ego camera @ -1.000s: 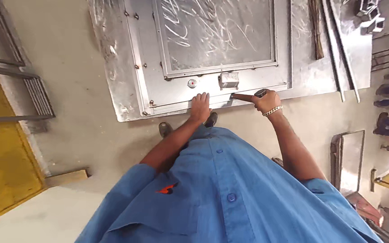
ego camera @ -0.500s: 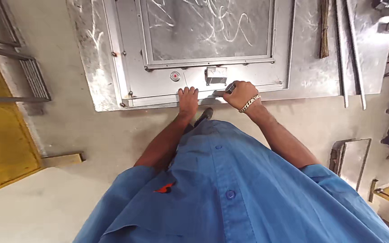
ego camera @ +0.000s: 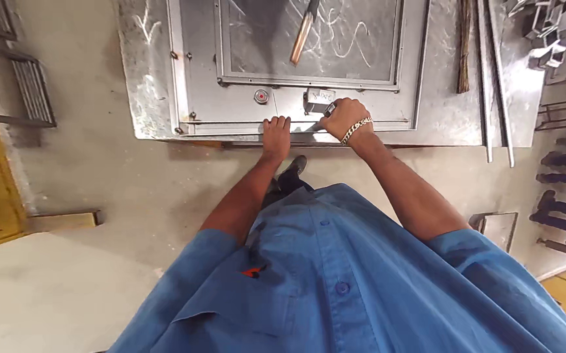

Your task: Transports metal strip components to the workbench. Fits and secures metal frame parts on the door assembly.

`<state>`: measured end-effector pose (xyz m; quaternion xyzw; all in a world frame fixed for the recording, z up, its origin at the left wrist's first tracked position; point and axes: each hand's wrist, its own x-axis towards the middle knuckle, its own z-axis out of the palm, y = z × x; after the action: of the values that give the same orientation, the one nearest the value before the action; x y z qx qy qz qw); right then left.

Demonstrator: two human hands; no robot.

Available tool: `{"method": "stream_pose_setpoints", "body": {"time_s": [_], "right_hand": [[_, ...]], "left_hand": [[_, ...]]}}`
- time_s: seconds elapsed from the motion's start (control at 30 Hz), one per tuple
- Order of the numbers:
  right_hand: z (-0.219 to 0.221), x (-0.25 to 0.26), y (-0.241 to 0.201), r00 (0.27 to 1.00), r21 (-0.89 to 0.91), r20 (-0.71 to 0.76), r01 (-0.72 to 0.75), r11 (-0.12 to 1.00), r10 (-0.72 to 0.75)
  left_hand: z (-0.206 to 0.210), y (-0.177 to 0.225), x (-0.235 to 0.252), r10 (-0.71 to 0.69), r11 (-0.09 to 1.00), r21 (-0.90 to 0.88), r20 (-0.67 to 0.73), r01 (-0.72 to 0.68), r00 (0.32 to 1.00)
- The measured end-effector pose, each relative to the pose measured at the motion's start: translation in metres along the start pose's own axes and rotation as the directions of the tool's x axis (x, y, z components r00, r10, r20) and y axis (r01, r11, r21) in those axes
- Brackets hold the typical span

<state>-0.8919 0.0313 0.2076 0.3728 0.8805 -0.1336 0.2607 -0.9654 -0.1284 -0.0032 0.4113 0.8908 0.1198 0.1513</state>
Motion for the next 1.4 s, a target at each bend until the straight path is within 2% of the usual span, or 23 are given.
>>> {"method": "stream_pose_setpoints", "body": {"time_s": [0.17, 0.33, 0.57, 0.8, 1.07, 1.4], "right_hand": [[0.000, 0.004, 0.001, 0.999, 0.044, -0.036, -0.031, 0.999, 0.033], [0.004, 0.000, -0.008, 0.997, 0.030, -0.054, -0.045, 0.999, 0.046], [0.004, -0.003, -0.015, 0.998, 0.008, -0.068, -0.010, 1.000, 0.010], [0.004, -0.006, -0.017, 0.999, 0.013, -0.053, 0.000, 1.000, 0.001], [0.005, -0.007, -0.017, 0.998, 0.019, -0.045, -0.034, 0.999, 0.035], [0.007, -0.008, -0.013, 0.996, 0.034, -0.060, -0.056, 0.998, 0.058]], "left_hand": [[-0.007, -0.011, -0.021, -0.205, 0.976, -0.092, -0.091, 0.196, 0.975], [-0.017, -0.033, -0.035, -0.266, 0.963, -0.067, -0.070, 0.262, 0.961], [-0.031, -0.046, -0.031, -0.204, 0.979, 0.024, 0.023, 0.203, 0.979], [-0.037, -0.054, -0.012, -0.115, 0.982, 0.155, 0.059, 0.104, 0.992], [-0.044, -0.047, -0.016, -0.143, 0.982, 0.133, 0.072, 0.133, 0.987], [-0.042, -0.044, -0.016, -0.163, 0.971, 0.188, 0.089, 0.144, 0.983]]}}
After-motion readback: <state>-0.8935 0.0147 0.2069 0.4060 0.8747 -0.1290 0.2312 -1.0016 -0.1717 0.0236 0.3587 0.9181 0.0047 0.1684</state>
